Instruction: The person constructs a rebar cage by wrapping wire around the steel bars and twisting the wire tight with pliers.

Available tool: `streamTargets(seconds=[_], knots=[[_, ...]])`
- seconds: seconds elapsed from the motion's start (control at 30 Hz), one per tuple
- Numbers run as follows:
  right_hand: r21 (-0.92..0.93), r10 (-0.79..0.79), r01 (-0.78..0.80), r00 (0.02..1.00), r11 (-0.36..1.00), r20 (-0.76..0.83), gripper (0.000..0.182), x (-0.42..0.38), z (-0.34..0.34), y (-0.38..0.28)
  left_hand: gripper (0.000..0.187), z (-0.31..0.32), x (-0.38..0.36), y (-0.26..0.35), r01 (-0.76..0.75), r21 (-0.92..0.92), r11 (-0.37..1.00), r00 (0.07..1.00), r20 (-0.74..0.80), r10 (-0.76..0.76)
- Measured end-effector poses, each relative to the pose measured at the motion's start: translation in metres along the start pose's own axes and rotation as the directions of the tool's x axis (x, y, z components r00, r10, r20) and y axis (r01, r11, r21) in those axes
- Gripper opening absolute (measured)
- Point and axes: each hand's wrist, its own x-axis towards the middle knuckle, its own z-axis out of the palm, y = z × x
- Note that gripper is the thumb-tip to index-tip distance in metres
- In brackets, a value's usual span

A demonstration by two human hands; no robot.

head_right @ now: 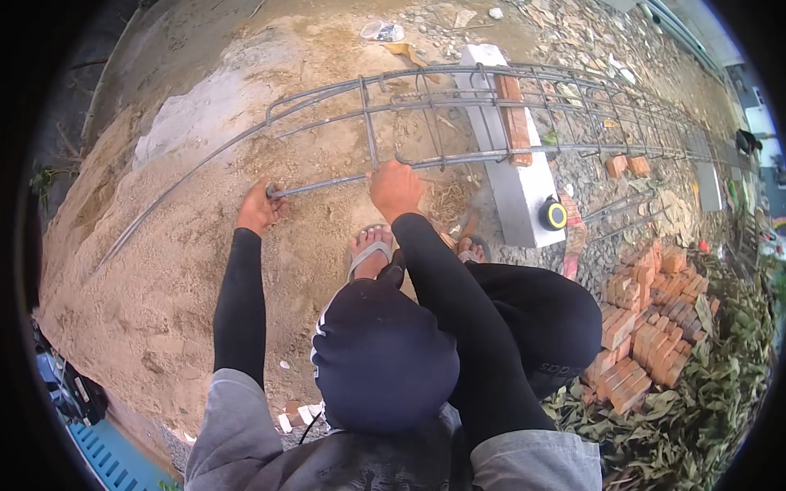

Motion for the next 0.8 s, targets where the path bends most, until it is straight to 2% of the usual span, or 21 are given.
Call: streamTargets(seconds=[0.1,0.13,0.2,0.33,0.43,0.53,0.63,0.73,0.8], knots=[[-0.001,0.019,-0.019,1.000,1.000,0.021,0.033,-0.002,0.000,-0.005,0.059,0.021,-0.026,0.016,-0.034,0.285,0.958,0.986,-0.147,0.078],[-0.011,0.029,-0.028,0.999,1.000,0.025,0.033,-0.002,-0.001,-0.007,0.061,0.028,-0.025,0.011,-0.080,0.344,0.935,0.958,-0.234,0.168],[-0.028,0.056,-0.055,0.998,0.998,0.029,0.032,-0.001,-0.003,-0.008,0.064,0.046,-0.015,-0.004,-0.151,0.474,0.867,0.857,-0.374,0.353],[-0.010,0.024,-0.024,0.999,1.000,0.025,0.033,-0.004,-0.010,-0.007,0.067,0.028,0.036,-0.032,-0.245,0.696,0.675,0.630,-0.415,0.656],[0.016,0.005,-0.005,1.000,1.000,0.012,0.033,-0.002,-0.004,-0.004,0.064,0.046,-0.010,-0.029,-0.360,0.552,0.752,0.639,-0.441,0.630],[0.053,0.031,-0.031,1.000,0.998,0.000,0.031,-0.004,-0.005,-0.005,0.057,0.048,-0.006,-0.038,-0.495,0.417,0.762,0.577,-0.499,0.647],[0.070,0.047,-0.047,0.999,0.996,0.010,0.031,0.000,-0.002,-0.002,0.051,0.042,0.007,-0.036,-0.492,0.255,0.832,0.655,-0.521,0.547],[0.070,0.043,-0.047,0.998,0.996,0.054,0.033,0.003,-0.003,-0.001,0.048,0.061,-0.032,-0.031,-0.503,0.338,0.796,0.557,-0.577,0.597],[0.070,0.064,-0.070,0.995,0.995,0.080,0.035,0.004,-0.007,-0.002,0.050,0.057,-0.029,-0.034,-0.578,0.319,0.751,0.533,-0.548,0.644]])
